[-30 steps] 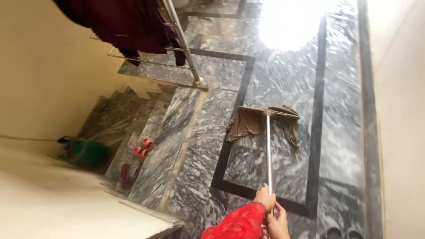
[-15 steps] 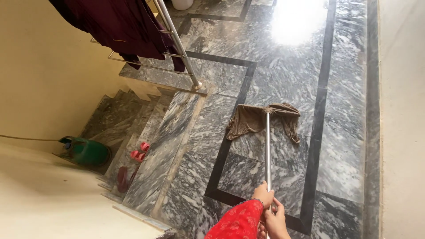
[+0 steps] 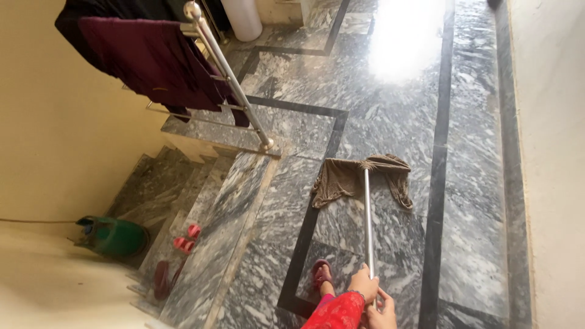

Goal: Mopping a marble floor in a hallway or landing area using a mop handle and cloth.

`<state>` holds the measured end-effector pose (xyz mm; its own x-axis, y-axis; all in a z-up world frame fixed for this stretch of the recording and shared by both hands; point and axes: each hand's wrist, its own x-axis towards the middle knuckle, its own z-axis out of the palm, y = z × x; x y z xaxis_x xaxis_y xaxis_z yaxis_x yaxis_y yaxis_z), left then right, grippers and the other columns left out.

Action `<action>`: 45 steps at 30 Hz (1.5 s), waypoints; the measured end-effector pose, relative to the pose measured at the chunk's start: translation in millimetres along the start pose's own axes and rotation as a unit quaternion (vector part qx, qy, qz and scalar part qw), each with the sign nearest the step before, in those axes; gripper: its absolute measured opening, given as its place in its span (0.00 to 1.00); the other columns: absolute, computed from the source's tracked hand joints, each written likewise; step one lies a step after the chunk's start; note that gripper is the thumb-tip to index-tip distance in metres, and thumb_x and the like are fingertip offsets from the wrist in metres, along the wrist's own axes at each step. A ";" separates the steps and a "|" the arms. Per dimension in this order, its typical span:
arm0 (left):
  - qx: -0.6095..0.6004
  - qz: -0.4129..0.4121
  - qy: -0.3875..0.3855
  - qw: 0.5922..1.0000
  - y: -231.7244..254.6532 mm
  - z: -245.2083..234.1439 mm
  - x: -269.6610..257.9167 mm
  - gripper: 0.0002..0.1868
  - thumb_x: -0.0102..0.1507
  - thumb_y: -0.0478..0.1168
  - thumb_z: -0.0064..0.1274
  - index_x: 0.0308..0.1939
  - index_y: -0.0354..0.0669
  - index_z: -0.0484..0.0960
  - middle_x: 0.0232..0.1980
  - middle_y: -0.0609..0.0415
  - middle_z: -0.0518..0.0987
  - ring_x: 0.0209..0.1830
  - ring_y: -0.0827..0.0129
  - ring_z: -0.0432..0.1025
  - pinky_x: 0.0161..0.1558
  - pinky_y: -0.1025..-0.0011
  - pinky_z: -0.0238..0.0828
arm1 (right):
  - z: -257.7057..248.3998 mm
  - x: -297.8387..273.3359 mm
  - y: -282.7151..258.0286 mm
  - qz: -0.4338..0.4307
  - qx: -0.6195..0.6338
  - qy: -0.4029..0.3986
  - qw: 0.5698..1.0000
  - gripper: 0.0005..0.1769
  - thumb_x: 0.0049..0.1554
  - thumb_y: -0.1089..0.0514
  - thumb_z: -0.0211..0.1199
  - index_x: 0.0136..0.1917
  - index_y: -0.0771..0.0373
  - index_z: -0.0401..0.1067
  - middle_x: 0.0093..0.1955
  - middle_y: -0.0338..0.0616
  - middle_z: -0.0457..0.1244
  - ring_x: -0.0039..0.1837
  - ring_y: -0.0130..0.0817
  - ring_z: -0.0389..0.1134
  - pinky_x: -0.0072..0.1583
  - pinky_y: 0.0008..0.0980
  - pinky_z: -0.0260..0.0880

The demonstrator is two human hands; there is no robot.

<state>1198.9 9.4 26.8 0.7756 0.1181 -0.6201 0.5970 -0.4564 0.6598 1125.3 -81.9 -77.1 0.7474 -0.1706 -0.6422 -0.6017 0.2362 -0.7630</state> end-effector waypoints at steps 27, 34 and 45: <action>0.003 -0.005 -0.010 1.000 171.0 -53.3 207.1 0.41 0.65 0.48 0.51 0.78 0.38 0.54 0.61 0.35 0.78 0.60 0.48 0.75 0.63 0.58 0.71 | 114.5 24.6 -385.0 0.152 -0.097 -0.056 0.982 0.31 0.61 0.57 0.53 0.75 0.45 0.48 0.34 0.42 0.59 0.25 0.30 0.54 0.25 0.32 0.56; 0.000 -0.015 0.019 1.000 234.9 -55.7 256.9 0.40 0.65 0.49 0.50 0.78 0.42 0.55 0.62 0.38 0.77 0.60 0.48 0.74 0.62 0.58 0.71 | 108.4 95.8 -426.7 0.153 -0.099 -0.087 0.979 0.31 0.61 0.56 0.54 0.75 0.44 0.48 0.33 0.46 0.59 0.25 0.31 0.56 0.26 0.31 0.56; -0.030 -0.053 0.018 0.998 306.1 -64.6 308.2 0.40 0.65 0.48 0.48 0.78 0.40 0.54 0.65 0.40 0.74 0.62 0.48 0.74 0.63 0.58 0.72 | 103.5 166.0 -484.3 0.173 -0.078 -0.098 0.977 0.32 0.61 0.60 0.52 0.74 0.43 0.47 0.33 0.46 0.58 0.24 0.32 0.55 0.24 0.35 0.55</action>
<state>1634.0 -36.9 65.0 0.7143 0.1952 -0.6721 0.6860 -0.3856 0.6170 1569.9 -125.6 193.4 0.5218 0.0828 -0.8490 -0.8522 0.0959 -0.5144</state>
